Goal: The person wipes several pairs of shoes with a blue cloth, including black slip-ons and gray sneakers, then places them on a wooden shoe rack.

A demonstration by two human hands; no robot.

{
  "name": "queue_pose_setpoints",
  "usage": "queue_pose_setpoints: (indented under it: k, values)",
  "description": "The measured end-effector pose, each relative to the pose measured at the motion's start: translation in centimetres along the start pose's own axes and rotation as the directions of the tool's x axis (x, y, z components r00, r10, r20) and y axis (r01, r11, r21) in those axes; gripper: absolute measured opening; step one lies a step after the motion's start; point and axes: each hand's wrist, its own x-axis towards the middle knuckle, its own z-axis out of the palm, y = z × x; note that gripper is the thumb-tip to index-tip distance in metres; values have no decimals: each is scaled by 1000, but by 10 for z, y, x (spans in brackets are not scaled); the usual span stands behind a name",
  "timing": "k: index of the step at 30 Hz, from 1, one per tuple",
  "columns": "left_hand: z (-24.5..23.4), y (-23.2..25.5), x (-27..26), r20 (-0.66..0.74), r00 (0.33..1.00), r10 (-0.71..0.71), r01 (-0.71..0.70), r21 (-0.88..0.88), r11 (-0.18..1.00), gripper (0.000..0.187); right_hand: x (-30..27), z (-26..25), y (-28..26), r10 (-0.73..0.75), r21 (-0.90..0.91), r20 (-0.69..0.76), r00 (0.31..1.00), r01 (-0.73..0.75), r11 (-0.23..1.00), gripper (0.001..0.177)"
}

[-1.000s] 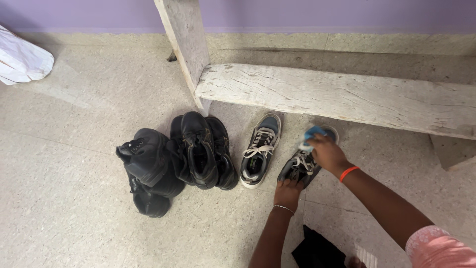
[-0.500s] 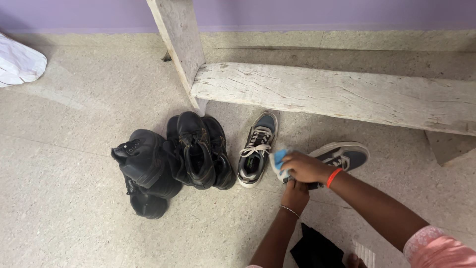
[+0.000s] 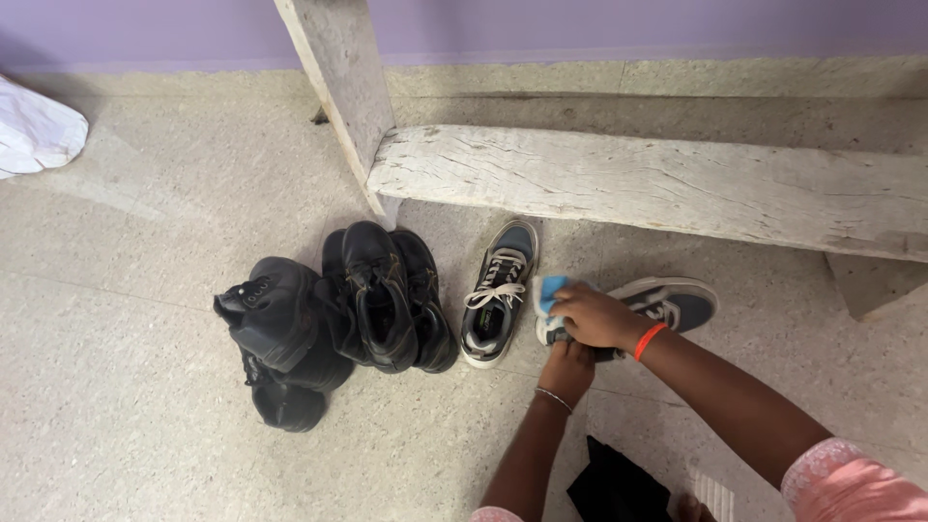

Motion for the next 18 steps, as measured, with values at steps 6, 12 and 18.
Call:
queue_pose_setpoints:
  k: [6, 12, 18]
  values:
    - [-23, -70, 14, 62, 991, 118, -117, -24, 993, 13, 3, -33, 4, 208, 70, -68, 976, -204, 977, 34]
    - [-90, -120, 48, 237, 920, 312, -358, 186, 915, 12, -2, -64, -19, 252, -92, -319, 914, -294, 951, 35]
    - [-171, -190, 35, 378, 798, 469, -580, 275, 767, 18, -6, -103, -73, 331, -15, -219, 918, -342, 939, 38]
